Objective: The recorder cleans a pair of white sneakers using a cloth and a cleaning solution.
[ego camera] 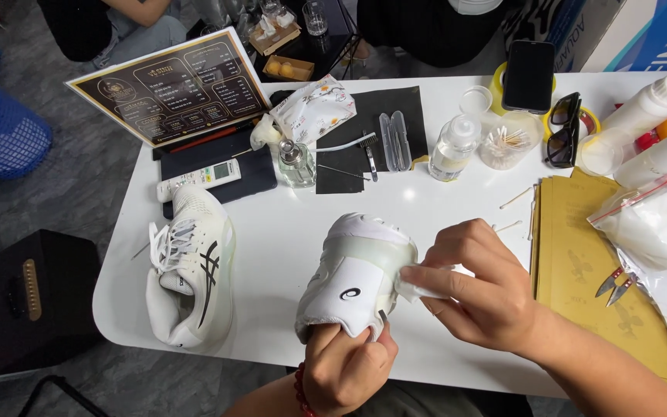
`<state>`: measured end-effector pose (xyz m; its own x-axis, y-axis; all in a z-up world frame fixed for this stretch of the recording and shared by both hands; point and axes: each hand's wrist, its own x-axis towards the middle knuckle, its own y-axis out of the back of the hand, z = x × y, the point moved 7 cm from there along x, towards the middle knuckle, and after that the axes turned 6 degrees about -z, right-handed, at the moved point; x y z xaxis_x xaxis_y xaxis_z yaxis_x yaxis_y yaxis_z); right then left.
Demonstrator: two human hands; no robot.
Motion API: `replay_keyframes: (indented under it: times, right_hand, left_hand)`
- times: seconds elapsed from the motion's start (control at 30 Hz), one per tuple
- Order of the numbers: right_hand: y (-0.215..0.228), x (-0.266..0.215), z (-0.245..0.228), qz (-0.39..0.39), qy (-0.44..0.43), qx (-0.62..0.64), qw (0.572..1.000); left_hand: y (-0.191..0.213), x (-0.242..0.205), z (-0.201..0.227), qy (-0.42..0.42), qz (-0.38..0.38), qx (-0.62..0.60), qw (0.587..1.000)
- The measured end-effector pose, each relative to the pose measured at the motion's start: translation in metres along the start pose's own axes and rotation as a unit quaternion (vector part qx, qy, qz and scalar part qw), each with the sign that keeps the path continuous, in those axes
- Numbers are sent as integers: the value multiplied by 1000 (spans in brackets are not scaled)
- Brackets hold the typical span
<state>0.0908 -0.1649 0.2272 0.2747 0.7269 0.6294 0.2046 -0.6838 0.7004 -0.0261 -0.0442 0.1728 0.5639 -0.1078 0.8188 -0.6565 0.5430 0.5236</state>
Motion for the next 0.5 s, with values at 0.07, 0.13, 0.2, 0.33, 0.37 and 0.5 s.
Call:
replay_keyframes:
  times: [0.07,0.13,0.2,0.33,0.37,0.5]
  right_hand:
    - [0,8,1,-2,3,-4,1000]
    - [-1,11,1,-3,7,-9,1000]
    - [-2,14,0,8,30,-36,999]
    - [-14,-2,9,3,34,-55,998]
    - [-16,-3,11,-13,36,-60,997]
    - [-21,2,22,-65,7,-73,995]
  left_hand:
    - [-1,-1,-2,-1,-7,-7,1000]
    - [-1,-1,-3,-3,-14,-15,1000]
    - [2,3,-7,8,-14,-55,998]
    - [2,0,-32,114,-47,-151,981]
    - [-5,-3,-43,158,-76,-207,962]
    - [-9,9,-52,202,-100,-304,926]
